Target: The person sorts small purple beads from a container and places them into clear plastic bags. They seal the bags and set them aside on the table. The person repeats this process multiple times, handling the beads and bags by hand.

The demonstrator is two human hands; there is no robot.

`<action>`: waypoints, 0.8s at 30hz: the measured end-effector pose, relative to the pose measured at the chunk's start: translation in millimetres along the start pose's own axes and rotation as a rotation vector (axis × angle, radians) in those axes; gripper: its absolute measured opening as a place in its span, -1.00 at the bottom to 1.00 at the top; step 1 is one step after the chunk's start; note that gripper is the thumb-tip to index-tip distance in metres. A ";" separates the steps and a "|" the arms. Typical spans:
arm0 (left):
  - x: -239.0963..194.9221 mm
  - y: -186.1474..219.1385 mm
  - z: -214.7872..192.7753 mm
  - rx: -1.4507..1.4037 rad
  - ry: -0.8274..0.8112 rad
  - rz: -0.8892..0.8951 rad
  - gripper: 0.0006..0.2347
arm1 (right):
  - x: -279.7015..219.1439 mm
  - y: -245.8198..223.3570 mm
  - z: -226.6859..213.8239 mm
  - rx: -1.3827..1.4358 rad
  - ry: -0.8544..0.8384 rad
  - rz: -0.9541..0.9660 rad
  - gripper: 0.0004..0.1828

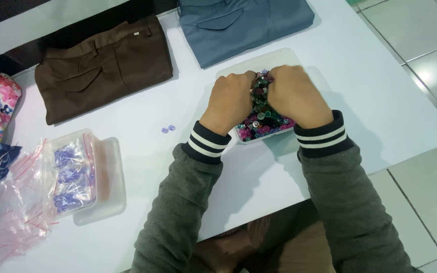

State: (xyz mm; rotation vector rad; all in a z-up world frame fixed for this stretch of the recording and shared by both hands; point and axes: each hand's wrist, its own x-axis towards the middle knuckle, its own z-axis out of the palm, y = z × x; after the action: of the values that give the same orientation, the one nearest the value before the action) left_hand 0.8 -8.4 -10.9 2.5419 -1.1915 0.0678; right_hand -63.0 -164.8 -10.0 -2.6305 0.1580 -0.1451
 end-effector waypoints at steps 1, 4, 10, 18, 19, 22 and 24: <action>1.1 0.2 -1.0 0.001 0.003 0.002 -0.83 | -1.9 -6.1 -6.1 -0.001 0.003 -0.001 -0.63; -0.2 -0.4 -8.0 -0.011 -0.006 0.006 -0.80 | -8.2 -23.6 -22.2 0.095 -0.054 -0.059 -0.59; -11.1 -1.5 -27.5 -0.195 0.059 0.001 -0.86 | -15.5 -25.3 -37.3 0.152 0.114 -0.187 -0.64; -7.5 -6.6 2.8 0.099 0.332 0.063 -0.86 | -16.2 -13.3 -22.5 0.048 0.363 -0.295 -0.82; -7.5 -5.7 2.2 0.099 0.332 0.065 -0.86 | -15.6 -13.3 -21.3 0.048 0.364 -0.294 -0.82; -6.2 -2.7 -2.7 0.091 0.305 0.042 -0.86 | -12.3 -15.6 -22.2 -0.016 0.330 -0.277 -0.75; -3.5 0.7 -9.0 0.147 0.124 0.035 -0.80 | -8.6 -18.5 -29.3 -0.065 0.092 -0.138 -0.64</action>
State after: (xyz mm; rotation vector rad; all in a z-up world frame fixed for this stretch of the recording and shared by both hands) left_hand -1.1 -3.4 -2.8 2.5979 -1.2241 0.3276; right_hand -73.8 -161.4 23.9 -2.7008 0.0122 -0.3137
